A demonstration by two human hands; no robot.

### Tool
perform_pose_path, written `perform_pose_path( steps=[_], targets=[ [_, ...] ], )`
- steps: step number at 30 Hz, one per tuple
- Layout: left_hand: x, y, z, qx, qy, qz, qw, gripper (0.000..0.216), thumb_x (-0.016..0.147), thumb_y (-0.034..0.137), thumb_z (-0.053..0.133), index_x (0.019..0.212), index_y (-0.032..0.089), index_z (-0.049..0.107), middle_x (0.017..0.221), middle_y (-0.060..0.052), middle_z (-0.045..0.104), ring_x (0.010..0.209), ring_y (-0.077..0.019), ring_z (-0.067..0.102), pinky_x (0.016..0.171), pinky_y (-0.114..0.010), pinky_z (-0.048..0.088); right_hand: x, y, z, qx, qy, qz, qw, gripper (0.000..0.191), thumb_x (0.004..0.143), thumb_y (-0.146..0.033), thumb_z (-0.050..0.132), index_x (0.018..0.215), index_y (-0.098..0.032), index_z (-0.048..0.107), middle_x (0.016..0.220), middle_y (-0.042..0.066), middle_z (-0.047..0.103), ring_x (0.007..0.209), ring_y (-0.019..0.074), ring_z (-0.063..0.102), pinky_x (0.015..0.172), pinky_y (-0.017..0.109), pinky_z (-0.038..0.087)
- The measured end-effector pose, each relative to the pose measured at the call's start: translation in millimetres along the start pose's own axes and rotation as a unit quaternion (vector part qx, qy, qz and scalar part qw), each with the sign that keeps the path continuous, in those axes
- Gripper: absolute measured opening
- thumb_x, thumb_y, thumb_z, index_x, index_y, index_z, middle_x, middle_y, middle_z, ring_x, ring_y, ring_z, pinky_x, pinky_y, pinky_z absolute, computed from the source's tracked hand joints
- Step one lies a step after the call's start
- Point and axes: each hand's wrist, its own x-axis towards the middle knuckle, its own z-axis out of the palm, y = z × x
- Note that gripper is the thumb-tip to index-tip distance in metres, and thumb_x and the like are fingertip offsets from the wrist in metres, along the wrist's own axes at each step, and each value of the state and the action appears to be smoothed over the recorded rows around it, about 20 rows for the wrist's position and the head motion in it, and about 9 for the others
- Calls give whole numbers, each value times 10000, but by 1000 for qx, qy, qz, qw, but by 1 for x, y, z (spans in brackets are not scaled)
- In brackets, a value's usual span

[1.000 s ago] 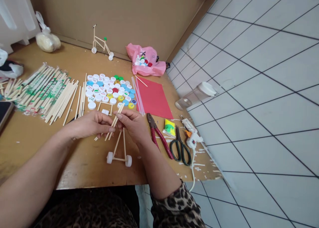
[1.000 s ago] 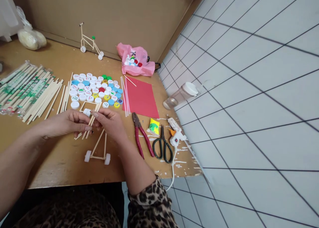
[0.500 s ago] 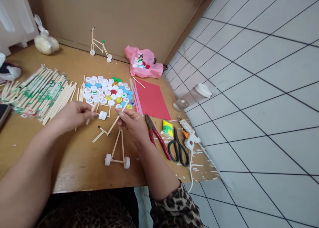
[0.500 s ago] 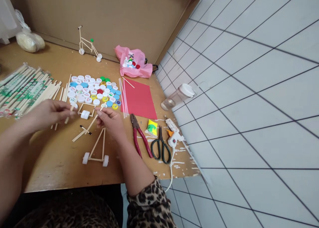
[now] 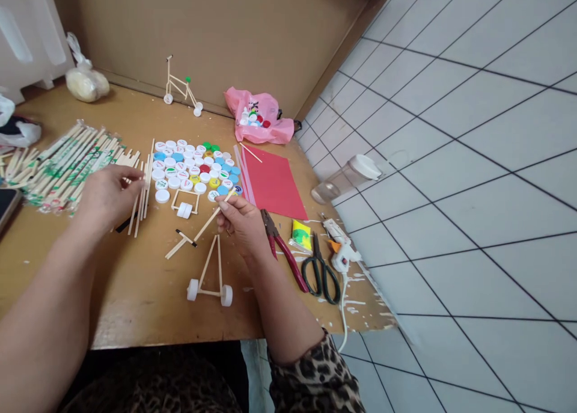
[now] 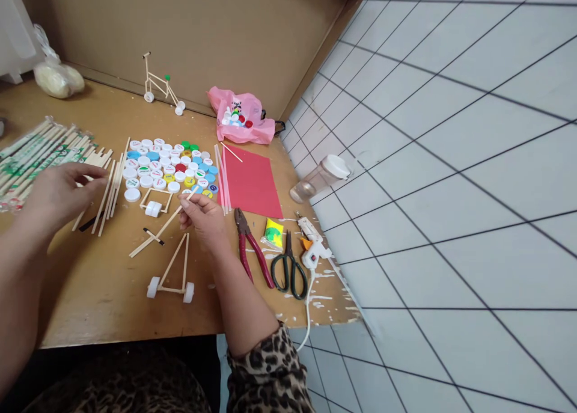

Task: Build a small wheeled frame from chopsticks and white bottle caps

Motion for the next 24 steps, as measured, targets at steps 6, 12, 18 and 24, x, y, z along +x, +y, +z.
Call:
perform_pose_path(
  steps=[6, 12, 18, 24],
  targets=[
    [-20, 30, 33, -279, -323, 10, 904, 206, 707, 347, 738, 839, 190, 764, 791, -42, 754, 656, -137, 602, 631, -255, 477, 0, -1, 0, -9, -11, 3, 1000, 329, 551, -423, 833, 706, -199, 648, 557, -68, 579, 460, 59, 477, 436, 196, 379],
    [-24, 31, 42, -309, -399, -6, 864, 231, 705, 366, 729, 835, 177, 748, 678, -22, 710, 539, -95, 530, 475, -202, 378, -2, 1, 3, -17, -13, 5, 1000, 349, 547, -434, 844, 655, -204, 605, 500, -74, 547, 446, 67, 471, 439, 200, 374],
    [-27, 36, 41, -336, -416, -26, 845, 266, 629, 383, 771, 788, 174, 731, 670, -27, 723, 502, -78, 500, 438, -192, 346, -4, -1, 4, -8, -20, 10, 1000, 371, 527, -430, 862, 620, -200, 586, 497, -74, 552, 450, 62, 473, 445, 196, 361],
    [-28, 35, 38, -336, -433, -25, 836, 278, 601, 361, 793, 808, 186, 733, 661, -5, 706, 479, -62, 465, 426, -186, 327, -5, -3, 0, 16, -58, 26, 998, 345, 548, -401, 860, 794, -211, 711, 564, -58, 628, 511, 70, 532, 495, 197, 399]
  ],
)
